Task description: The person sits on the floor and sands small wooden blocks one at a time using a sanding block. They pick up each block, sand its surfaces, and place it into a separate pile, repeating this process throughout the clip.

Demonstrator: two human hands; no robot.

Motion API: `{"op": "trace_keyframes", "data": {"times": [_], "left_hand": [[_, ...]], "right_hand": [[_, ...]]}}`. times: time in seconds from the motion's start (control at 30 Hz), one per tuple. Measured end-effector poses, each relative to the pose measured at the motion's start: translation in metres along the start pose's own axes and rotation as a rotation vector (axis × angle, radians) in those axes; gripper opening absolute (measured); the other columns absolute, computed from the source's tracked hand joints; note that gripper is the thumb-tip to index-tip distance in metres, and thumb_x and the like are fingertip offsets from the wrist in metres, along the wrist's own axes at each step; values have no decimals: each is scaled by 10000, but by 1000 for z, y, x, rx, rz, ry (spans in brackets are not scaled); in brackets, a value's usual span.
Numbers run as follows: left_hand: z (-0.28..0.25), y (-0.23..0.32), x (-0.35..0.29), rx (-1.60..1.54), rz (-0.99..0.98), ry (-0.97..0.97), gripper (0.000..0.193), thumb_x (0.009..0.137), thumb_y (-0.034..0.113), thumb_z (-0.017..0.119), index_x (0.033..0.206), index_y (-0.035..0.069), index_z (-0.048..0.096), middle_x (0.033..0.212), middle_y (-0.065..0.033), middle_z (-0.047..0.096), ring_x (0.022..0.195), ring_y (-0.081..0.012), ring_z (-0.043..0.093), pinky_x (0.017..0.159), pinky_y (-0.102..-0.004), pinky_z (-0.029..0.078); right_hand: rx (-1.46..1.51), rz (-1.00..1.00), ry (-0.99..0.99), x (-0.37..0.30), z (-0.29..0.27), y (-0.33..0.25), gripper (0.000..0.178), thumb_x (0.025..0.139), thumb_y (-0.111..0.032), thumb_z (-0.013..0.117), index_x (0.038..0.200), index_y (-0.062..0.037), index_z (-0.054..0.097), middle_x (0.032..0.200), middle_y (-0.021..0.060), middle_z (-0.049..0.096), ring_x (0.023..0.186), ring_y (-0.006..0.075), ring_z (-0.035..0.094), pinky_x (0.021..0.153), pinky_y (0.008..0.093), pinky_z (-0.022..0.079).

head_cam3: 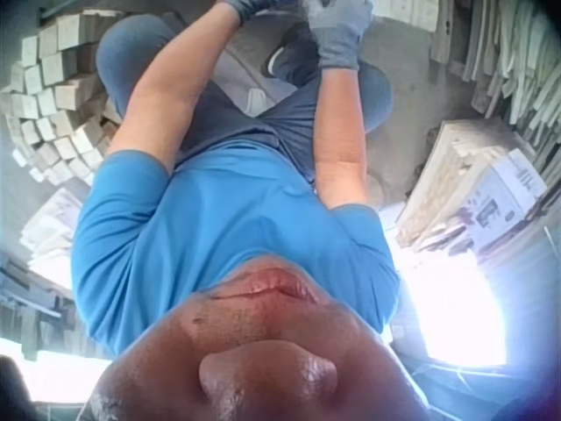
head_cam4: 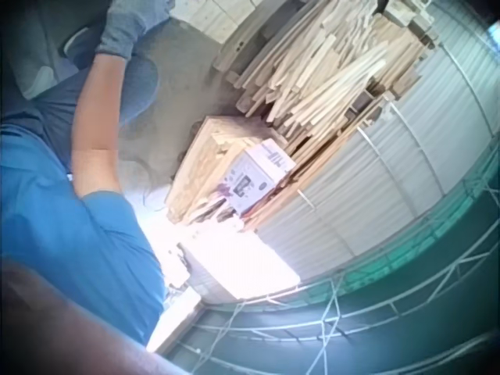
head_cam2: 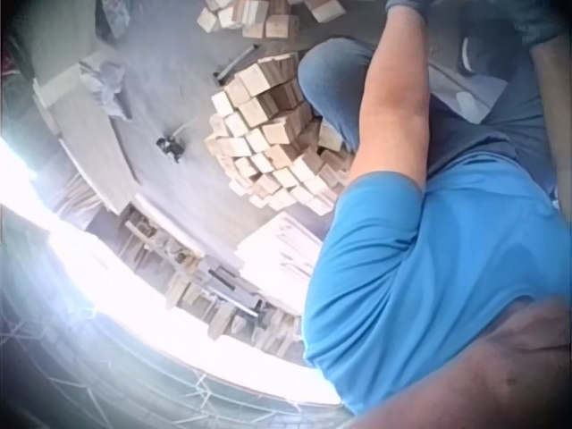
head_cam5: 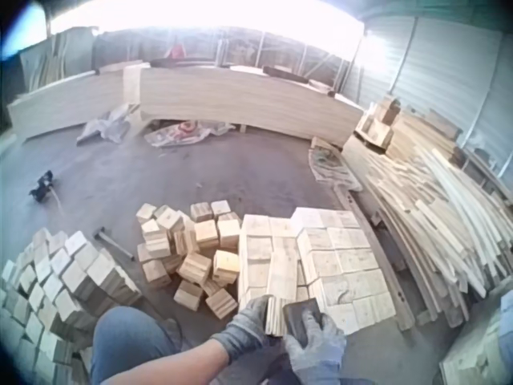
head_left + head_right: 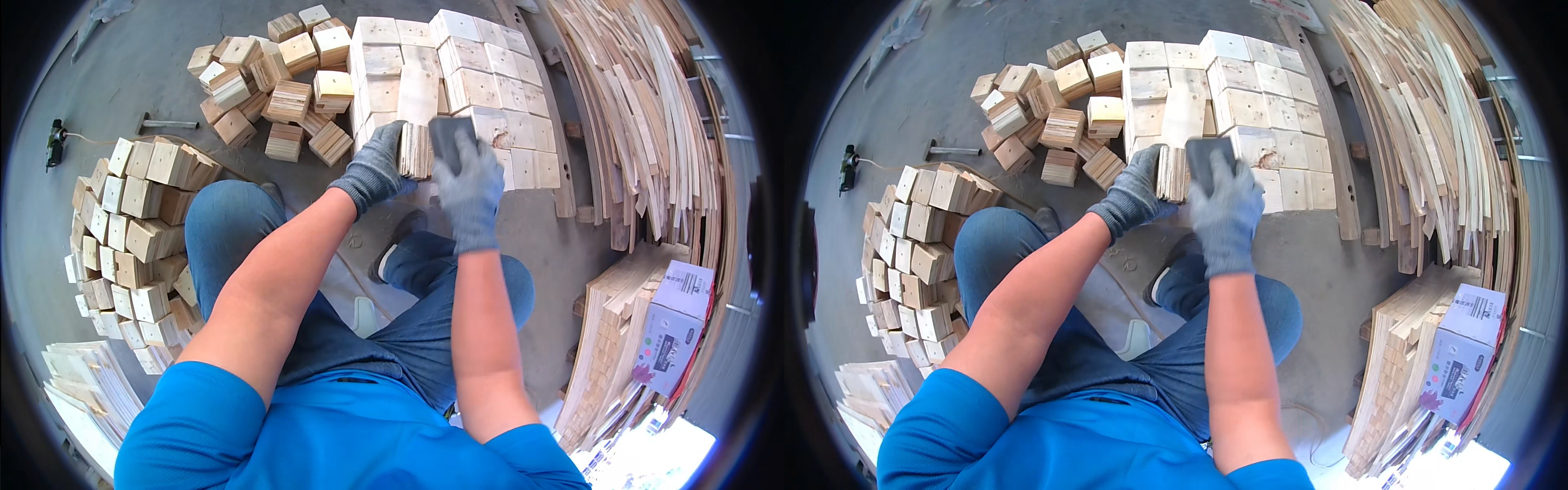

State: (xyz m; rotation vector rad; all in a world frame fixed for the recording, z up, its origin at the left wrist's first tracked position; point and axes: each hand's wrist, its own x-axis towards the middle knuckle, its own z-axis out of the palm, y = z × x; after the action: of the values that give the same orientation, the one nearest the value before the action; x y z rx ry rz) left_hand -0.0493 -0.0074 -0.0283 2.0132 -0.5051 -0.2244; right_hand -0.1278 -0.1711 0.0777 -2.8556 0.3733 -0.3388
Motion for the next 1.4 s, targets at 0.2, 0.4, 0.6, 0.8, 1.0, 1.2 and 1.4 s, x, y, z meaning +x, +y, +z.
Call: {"op": "trace_keyframes", "data": {"times": [0.2,0.4,0.6,0.8,1.0,1.2,1.4], "left_hand": [[1,0,5,12,-5,-18,1146,611,265,1012,1571,47,427,1481,-276,536,1389,-450,548,1219,-443,456],[7,-8,5,-15,31,34,1125,611,263,1013,1556,56,439,1462,-273,546,1368,-445,558,1205,-445,466],[5,-4,4,6,25,17,1219,587,318,1064,1575,21,416,1462,-233,538,1340,-391,560,1190,-439,468],[8,-6,3,-59,-4,11,1185,589,330,1046,1567,60,434,1478,-267,533,1379,-434,558,1212,-436,464],[13,0,4,-56,-26,46,1200,603,303,1040,1594,51,412,1480,-246,535,1385,-412,553,1226,-419,455],[6,-6,11,-54,-11,-42,1360,553,223,1073,1640,-23,293,1514,-200,567,1387,-306,582,1224,-380,457],[-8,9,2,-57,22,-49,1313,610,305,1025,1659,-40,315,1558,-284,528,1455,-385,542,1246,-391,438]], "right_hand": [[68,30,-120,-126,-32,-10,732,824,-331,888,1494,-151,654,1524,268,543,1325,480,540,1141,575,444],[174,43,-24,-115,-35,0,724,810,-299,913,1468,-119,670,1510,282,571,1336,482,549,1162,570,439],[231,119,57,-87,-17,7,729,837,-305,912,1477,-63,658,1505,287,574,1387,464,536,1207,549,418],[380,242,70,-122,13,7,791,832,-270,919,1508,-26,588,1453,283,572,1369,468,533,1191,537,429],[283,356,-89,-153,-1,11,865,834,-228,919,1562,2,513,1450,274,589,1366,443,556,1192,520,443],[465,272,144,-115,6,13,861,838,-208,929,1562,6,515,1477,264,561,1351,429,559,1178,498,457],[233,376,-185,-127,42,11,873,806,-257,945,1552,-35,549,1471,267,555,1358,447,536,1186,518,442]]}}
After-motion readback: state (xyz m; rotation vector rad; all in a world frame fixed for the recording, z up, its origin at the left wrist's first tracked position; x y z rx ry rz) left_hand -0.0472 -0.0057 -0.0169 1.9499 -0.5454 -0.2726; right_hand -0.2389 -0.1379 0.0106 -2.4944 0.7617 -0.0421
